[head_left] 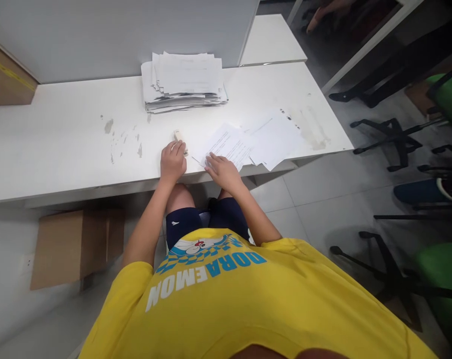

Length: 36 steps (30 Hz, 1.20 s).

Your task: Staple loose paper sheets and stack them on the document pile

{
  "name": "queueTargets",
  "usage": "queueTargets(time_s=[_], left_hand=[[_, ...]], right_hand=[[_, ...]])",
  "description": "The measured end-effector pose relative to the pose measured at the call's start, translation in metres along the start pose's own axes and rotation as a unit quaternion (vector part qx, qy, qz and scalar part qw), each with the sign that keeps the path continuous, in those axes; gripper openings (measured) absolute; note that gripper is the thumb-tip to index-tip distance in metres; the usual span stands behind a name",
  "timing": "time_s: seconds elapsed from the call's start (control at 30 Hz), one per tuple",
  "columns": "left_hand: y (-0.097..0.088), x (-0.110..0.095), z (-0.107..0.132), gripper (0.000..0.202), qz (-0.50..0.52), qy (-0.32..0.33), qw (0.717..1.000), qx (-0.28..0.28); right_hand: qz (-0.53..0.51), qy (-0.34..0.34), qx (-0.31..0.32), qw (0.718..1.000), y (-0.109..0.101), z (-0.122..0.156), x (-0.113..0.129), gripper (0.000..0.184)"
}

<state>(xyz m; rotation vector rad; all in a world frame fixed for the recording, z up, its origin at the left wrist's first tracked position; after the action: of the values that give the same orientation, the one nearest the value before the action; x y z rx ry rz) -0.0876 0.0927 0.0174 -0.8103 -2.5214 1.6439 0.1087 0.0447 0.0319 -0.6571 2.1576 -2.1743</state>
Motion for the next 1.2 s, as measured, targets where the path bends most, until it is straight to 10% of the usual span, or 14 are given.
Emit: queueTargets(time_s=[0.17,0.33,1.2], left_hand=[[0.001,0.0,0.001,0.051,-0.005,0.006,1.0,-0.008],[0.004,0.002,0.0,0.053,0.019,-0.002,1.0,-0.006],[0.003,0.0,0.0,0.048,0.039,-0.03,0.999,0.008]], right_hand=[[0.026,0.091,0.005,0.995,0.009,0.018,-0.064,0.089],[0.052,0.093,-0.032,0.994,0.022,0.025,-0.096,0.08],[0.048,-0.066,-0.085,0.993,0.043,0.054,-0.065,0.07]])
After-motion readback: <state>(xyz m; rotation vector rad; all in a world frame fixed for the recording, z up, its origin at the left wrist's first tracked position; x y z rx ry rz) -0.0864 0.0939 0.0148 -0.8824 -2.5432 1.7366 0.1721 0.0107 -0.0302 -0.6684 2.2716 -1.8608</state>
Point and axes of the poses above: each hand's wrist, its own z-axis away from the middle knuckle, its own y-axis out of the palm, x = y × z, the point moved 3 cm from there along -z, towards the middle knuckle, and after that the axes turned 2 degrees about -x, right-handed, at the moved point
